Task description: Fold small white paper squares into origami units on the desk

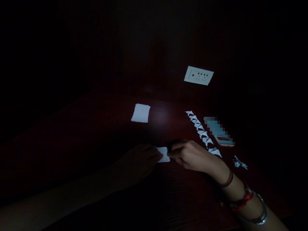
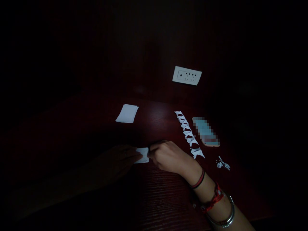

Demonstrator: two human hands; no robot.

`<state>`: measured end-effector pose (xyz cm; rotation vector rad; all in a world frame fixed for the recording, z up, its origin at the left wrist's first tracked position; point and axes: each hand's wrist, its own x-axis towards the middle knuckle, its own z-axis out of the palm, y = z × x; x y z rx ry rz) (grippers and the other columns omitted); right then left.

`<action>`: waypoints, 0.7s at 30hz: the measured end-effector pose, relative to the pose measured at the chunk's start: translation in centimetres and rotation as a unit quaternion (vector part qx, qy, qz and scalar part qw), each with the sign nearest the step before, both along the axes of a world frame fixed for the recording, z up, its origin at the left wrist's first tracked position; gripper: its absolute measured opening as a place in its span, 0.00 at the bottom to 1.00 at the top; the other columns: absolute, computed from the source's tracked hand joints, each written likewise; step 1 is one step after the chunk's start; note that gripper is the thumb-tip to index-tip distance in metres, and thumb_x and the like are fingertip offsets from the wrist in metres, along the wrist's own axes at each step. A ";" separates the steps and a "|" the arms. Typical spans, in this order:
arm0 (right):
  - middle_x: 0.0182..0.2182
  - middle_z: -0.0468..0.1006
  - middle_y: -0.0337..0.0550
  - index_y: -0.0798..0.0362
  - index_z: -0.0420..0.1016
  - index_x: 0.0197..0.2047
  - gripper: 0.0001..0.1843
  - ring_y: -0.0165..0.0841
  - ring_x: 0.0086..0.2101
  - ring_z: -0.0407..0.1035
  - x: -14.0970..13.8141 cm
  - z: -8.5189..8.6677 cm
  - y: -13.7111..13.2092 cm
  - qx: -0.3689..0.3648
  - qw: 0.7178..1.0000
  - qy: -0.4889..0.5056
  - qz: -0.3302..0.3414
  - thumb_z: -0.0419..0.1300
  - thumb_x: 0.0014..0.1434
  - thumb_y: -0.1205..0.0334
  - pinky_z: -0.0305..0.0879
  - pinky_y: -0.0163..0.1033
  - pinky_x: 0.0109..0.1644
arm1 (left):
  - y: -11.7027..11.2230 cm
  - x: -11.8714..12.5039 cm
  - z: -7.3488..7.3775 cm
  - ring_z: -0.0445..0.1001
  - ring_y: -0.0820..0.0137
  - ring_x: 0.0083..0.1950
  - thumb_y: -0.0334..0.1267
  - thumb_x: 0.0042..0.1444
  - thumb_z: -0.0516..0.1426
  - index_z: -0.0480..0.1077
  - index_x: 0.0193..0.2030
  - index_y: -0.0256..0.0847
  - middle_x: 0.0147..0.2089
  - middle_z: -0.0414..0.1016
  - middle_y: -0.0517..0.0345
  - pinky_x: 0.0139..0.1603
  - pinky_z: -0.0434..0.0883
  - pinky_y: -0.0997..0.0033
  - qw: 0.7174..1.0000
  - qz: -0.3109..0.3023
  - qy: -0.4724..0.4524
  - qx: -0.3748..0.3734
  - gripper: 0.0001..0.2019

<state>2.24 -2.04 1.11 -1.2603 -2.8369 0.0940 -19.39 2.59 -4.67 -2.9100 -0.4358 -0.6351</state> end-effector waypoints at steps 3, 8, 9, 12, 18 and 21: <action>0.29 0.71 0.40 0.54 0.73 0.35 0.12 0.28 0.31 0.64 0.2 0.0 0.0 0.006 1.000 0.000 -0.004 0.49 0.56 0.70 0.57 0.34 0.34 | 0.0 0.0 0.0 0.63 0.65 0.48 0.31 0.57 0.47 0.63 0.49 0.40 0.48 0.68 0.55 0.48 0.60 0.62 1.000 0.000 0.008 -0.008 0.14; 0.29 0.71 0.40 0.53 0.73 0.36 0.11 0.29 0.31 0.64 0.7 -0.2 0.0 0.017 1.000 0.005 0.002 0.50 0.56 0.69 0.58 0.34 0.36 | -0.1 0.0 0.5 0.64 0.64 0.47 0.30 0.56 0.48 0.63 0.48 0.40 0.47 0.68 0.55 0.47 0.61 0.62 1.000 -0.001 0.016 -0.013 0.13; 0.29 0.71 0.40 0.53 0.73 0.37 0.12 0.29 0.31 0.64 0.7 -0.2 0.0 0.023 1.000 0.008 -0.001 0.50 0.56 0.69 0.58 0.35 0.37 | -0.1 0.0 0.5 0.64 0.64 0.47 0.30 0.56 0.48 0.63 0.48 0.40 0.47 0.68 0.55 0.47 0.61 0.62 1.000 -0.002 0.015 -0.011 0.13; 0.31 0.70 0.41 0.53 0.71 0.42 0.13 0.30 0.32 0.64 0.7 -0.1 -0.1 0.037 0.999 0.012 -0.012 0.49 0.57 0.67 0.59 0.36 0.40 | -0.2 0.0 0.7 0.63 0.64 0.48 0.29 0.55 0.48 0.63 0.48 0.39 0.48 0.68 0.55 0.47 0.60 0.63 1.000 0.000 0.009 -0.009 0.14; 0.30 0.70 0.41 0.53 0.72 0.40 0.13 0.29 0.31 0.64 -0.1 -0.6 -0.1 0.025 1.000 0.004 0.003 0.48 0.58 0.67 0.59 0.35 0.36 | -0.3 0.1 1.2 0.64 0.64 0.45 0.28 0.55 0.48 0.63 0.47 0.37 0.45 0.69 0.55 0.44 0.62 0.64 1.000 -0.013 0.006 -0.010 0.13; 0.30 0.70 0.40 0.54 0.72 0.39 0.13 0.29 0.31 0.64 -0.3 -0.7 0.0 0.022 1.000 0.009 0.003 0.47 0.59 0.67 0.59 0.34 0.35 | -0.3 0.1 1.0 0.64 0.64 0.46 0.28 0.55 0.48 0.63 0.47 0.37 0.45 0.69 0.55 0.44 0.61 0.63 1.000 -0.010 -0.001 -0.003 0.13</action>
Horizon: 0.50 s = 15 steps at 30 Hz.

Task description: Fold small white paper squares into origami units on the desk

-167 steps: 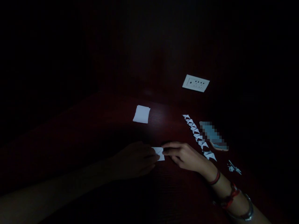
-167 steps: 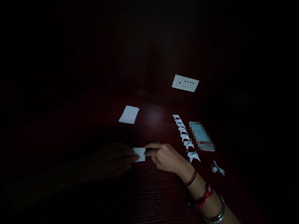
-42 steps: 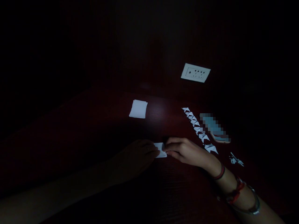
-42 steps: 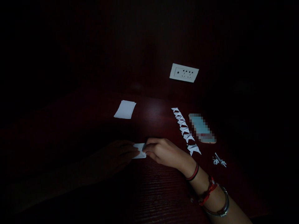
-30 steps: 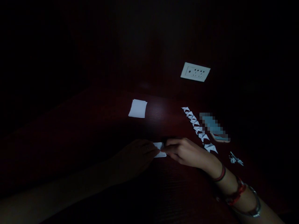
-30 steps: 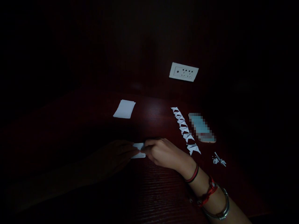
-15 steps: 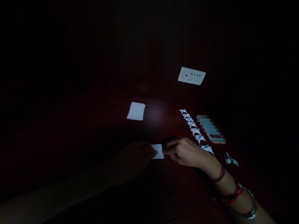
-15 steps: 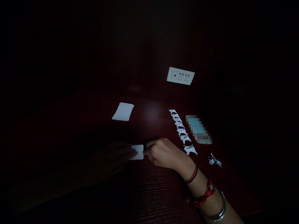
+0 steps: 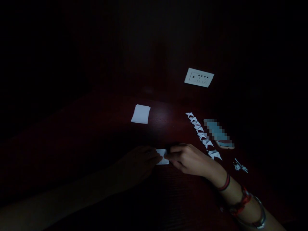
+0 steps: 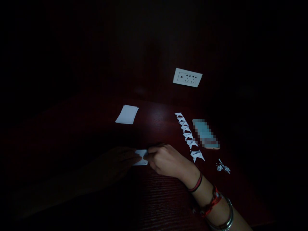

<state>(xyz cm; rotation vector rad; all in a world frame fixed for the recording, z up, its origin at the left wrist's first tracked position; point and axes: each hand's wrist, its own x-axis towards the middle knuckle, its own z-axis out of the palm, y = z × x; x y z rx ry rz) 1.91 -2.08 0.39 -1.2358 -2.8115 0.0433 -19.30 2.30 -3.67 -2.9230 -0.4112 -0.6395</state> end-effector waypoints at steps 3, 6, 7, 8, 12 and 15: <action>0.28 0.69 0.40 0.53 0.72 0.39 0.12 0.29 0.30 0.64 0.1 0.1 0.1 0.002 1.000 0.003 0.000 0.48 0.58 0.68 0.58 0.34 0.35 | 0.2 -0.1 -0.5 0.64 0.64 0.47 0.28 0.55 0.48 0.64 0.47 0.38 0.46 0.69 0.55 0.46 0.61 0.63 1.000 0.001 -0.002 0.001 0.13; 0.28 0.70 0.40 0.53 0.72 0.39 0.12 0.29 0.31 0.64 0.3 0.3 0.1 -0.001 1.000 0.000 0.001 0.49 0.57 0.68 0.58 0.35 0.36 | 0.3 -0.2 -0.8 0.63 0.64 0.48 0.29 0.55 0.48 0.63 0.48 0.39 0.47 0.68 0.55 0.47 0.60 0.63 1.000 0.004 0.002 -0.005 0.14; 0.28 0.70 0.41 0.53 0.73 0.39 0.12 0.29 0.31 0.64 0.4 0.4 0.1 -0.003 1.000 0.000 0.001 0.49 0.56 0.69 0.58 0.35 0.36 | 0.3 -0.3 -0.8 0.63 0.64 0.48 0.29 0.55 0.48 0.63 0.48 0.39 0.47 0.68 0.55 0.47 0.60 0.63 1.000 0.003 0.002 -0.007 0.14; 0.28 0.70 0.41 0.53 0.73 0.38 0.12 0.29 0.31 0.64 0.4 0.4 0.1 -0.006 1.000 0.001 0.002 0.49 0.56 0.69 0.58 0.35 0.36 | 0.3 -0.3 -0.7 0.64 0.64 0.48 0.29 0.55 0.48 0.63 0.48 0.39 0.47 0.68 0.55 0.47 0.61 0.63 1.000 0.002 0.002 -0.009 0.14; 0.27 0.70 0.40 0.53 0.73 0.37 0.12 0.29 0.30 0.63 0.5 0.4 0.0 -0.007 1.000 0.006 0.009 0.49 0.55 0.70 0.57 0.35 0.35 | 0.2 -0.2 -0.3 0.65 0.65 0.47 0.30 0.56 0.48 0.64 0.48 0.39 0.45 0.69 0.54 0.46 0.62 0.64 1.000 0.003 0.008 -0.018 0.13; 0.26 0.69 0.40 0.54 0.73 0.33 0.11 0.29 0.29 0.63 0.5 0.3 -0.1 0.010 1.000 -0.011 0.008 0.49 0.55 0.69 0.57 0.35 0.36 | 0.2 -0.2 -0.3 0.65 0.64 0.47 0.30 0.56 0.47 0.64 0.48 0.39 0.46 0.69 0.54 0.46 0.62 0.63 1.000 0.007 0.008 -0.020 0.13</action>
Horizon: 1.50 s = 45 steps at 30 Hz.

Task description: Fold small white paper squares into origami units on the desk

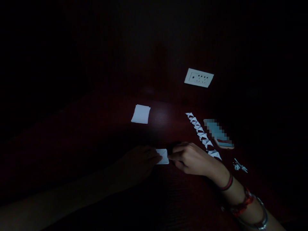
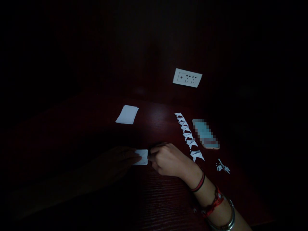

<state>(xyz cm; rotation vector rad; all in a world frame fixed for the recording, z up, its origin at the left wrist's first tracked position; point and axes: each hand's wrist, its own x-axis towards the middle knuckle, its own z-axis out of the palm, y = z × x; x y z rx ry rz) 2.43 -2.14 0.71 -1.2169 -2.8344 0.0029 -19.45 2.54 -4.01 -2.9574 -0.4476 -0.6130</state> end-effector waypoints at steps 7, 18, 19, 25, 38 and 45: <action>0.26 0.69 0.41 0.55 0.72 0.33 0.10 0.30 0.29 0.63 0.4 -0.3 0.1 0.032 0.999 -0.010 -0.030 0.50 0.55 0.68 0.58 0.37 0.39 | 0.0 -0.4 -0.7 0.63 0.65 0.50 0.28 0.55 0.48 0.63 0.50 0.40 0.48 0.67 0.54 0.49 0.63 0.62 0.999 -0.004 -0.029 -0.023 0.15; 0.40 0.69 0.46 0.53 0.64 0.51 0.17 0.34 0.41 0.64 0.1 -1.1 0.6 0.001 0.994 0.089 -0.063 0.49 0.59 0.60 0.64 0.41 0.45 | -0.1 -0.9 -1.0 0.60 0.63 0.54 0.28 0.55 0.47 0.57 0.56 0.41 0.54 0.62 0.51 0.51 0.63 0.58 0.999 0.010 -0.035 -0.018 0.20; 0.40 0.69 0.46 0.53 0.64 0.51 0.18 0.34 0.42 0.64 0.0 -1.1 0.6 -0.006 0.994 0.094 -0.063 0.49 0.59 0.58 0.64 0.41 0.46 | -0.2 -0.9 -0.8 0.61 0.63 0.53 0.28 0.55 0.47 0.56 0.56 0.41 0.53 0.62 0.51 0.50 0.63 0.58 0.999 0.019 -0.037 -0.015 0.21; 0.42 0.68 0.46 0.52 0.66 0.50 0.20 0.35 0.43 0.62 -0.4 -1.4 0.6 -0.030 0.990 0.117 -0.069 0.53 0.56 0.54 0.61 0.43 0.48 | -0.4 -0.8 -0.3 0.65 0.64 0.46 0.30 0.55 0.48 0.65 0.47 0.40 0.48 0.66 0.53 0.45 0.66 0.60 0.998 0.043 -0.031 -0.033 0.13; 0.37 0.67 0.41 0.54 0.67 0.41 0.13 0.29 0.37 0.63 -1.2 -2.0 0.6 -0.115 0.952 0.251 -0.135 0.60 0.51 0.66 0.62 0.35 0.42 | -0.2 -0.9 -1.3 0.62 0.63 0.51 0.29 0.55 0.48 0.60 0.52 0.40 0.53 0.61 0.51 0.49 0.64 0.58 0.998 0.040 -0.042 -0.037 0.17; 0.36 0.67 0.40 0.54 0.66 0.40 0.13 0.28 0.36 0.63 -1.7 -2.0 0.4 -0.128 0.941 0.284 -0.132 0.58 0.50 0.73 0.62 0.33 0.41 | -0.5 -0.6 -0.6 0.63 0.63 0.49 0.29 0.54 0.48 0.61 0.51 0.39 0.51 0.63 0.52 0.48 0.64 0.59 0.996 0.050 -0.056 -0.038 0.17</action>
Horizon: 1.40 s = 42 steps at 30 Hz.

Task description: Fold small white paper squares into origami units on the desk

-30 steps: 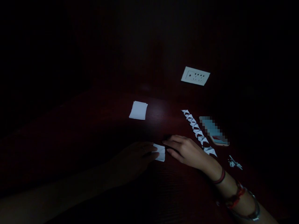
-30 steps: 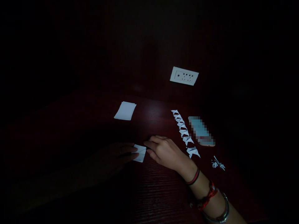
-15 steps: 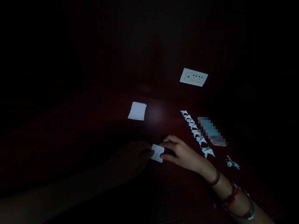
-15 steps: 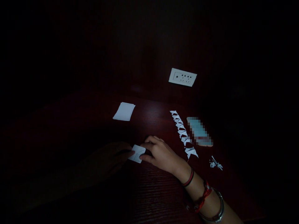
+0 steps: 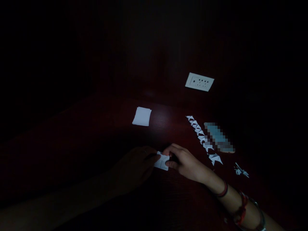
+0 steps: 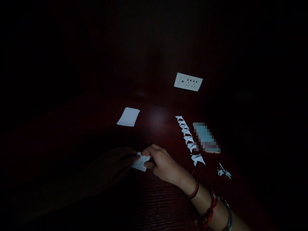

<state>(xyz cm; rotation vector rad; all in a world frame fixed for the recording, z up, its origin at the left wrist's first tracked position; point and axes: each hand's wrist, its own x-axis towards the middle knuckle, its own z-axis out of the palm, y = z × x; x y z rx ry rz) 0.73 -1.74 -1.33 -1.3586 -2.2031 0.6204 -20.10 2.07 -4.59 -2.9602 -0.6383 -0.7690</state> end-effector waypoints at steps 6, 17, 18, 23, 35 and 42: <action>0.37 0.67 0.42 0.54 0.68 0.43 0.15 0.29 0.38 0.63 0.0 0.1 0.0 -0.012 1.000 -0.014 0.001 0.59 0.51 0.71 0.61 0.35 0.43 | -0.1 0.1 0.3 0.65 0.64 0.46 0.29 0.55 0.48 0.62 0.50 0.39 0.48 0.65 0.52 0.45 0.65 0.60 1.000 0.005 0.002 -0.008 0.15; 0.34 0.68 0.42 0.54 0.68 0.45 0.18 0.30 0.35 0.64 0.1 -0.2 0.0 -0.035 0.998 -0.031 -0.049 0.60 0.49 0.69 0.61 0.35 0.40 | -0.1 0.4 0.5 0.65 0.66 0.46 0.31 0.57 0.47 0.65 0.44 0.39 0.45 0.66 0.53 0.44 0.66 0.65 0.998 -0.054 -0.021 -0.001 0.11; 0.33 0.68 0.41 0.54 0.68 0.44 0.17 0.30 0.34 0.64 0.1 -0.2 0.0 -0.037 0.998 -0.032 -0.048 0.60 0.49 0.68 0.61 0.35 0.40 | -0.1 0.4 0.5 0.65 0.67 0.46 0.30 0.57 0.47 0.65 0.45 0.39 0.45 0.66 0.53 0.44 0.66 0.65 0.998 -0.057 -0.020 -0.006 0.11; 0.31 0.67 0.39 0.53 0.68 0.39 0.13 0.29 0.31 0.63 0.0 -0.1 0.0 -0.053 0.997 -0.015 -0.058 0.61 0.47 0.68 0.61 0.35 0.36 | 0.0 0.1 0.2 0.62 0.66 0.51 0.29 0.56 0.48 0.63 0.49 0.39 0.49 0.65 0.53 0.49 0.64 0.63 0.998 -0.061 -0.011 -0.020 0.14; 0.35 0.67 0.38 0.50 0.61 0.46 0.23 0.30 0.36 0.62 0.0 -0.6 -0.3 -0.059 0.996 0.037 -0.061 0.61 0.46 0.71 0.59 0.37 0.41 | -0.1 0.1 0.6 0.65 0.67 0.44 0.28 0.54 0.49 0.66 0.44 0.39 0.45 0.64 0.53 0.44 0.66 0.65 1.000 -0.004 -0.013 -0.021 0.11; 0.35 0.67 0.40 0.51 0.65 0.49 0.25 0.32 0.37 0.62 -0.1 -0.5 -0.2 -0.060 0.996 -0.010 -0.068 0.61 0.46 0.71 0.58 0.40 0.42 | 0.3 0.3 0.4 0.64 0.67 0.44 0.28 0.56 0.47 0.64 0.47 0.38 0.45 0.64 0.52 0.43 0.66 0.65 0.999 0.024 -0.027 -0.031 0.13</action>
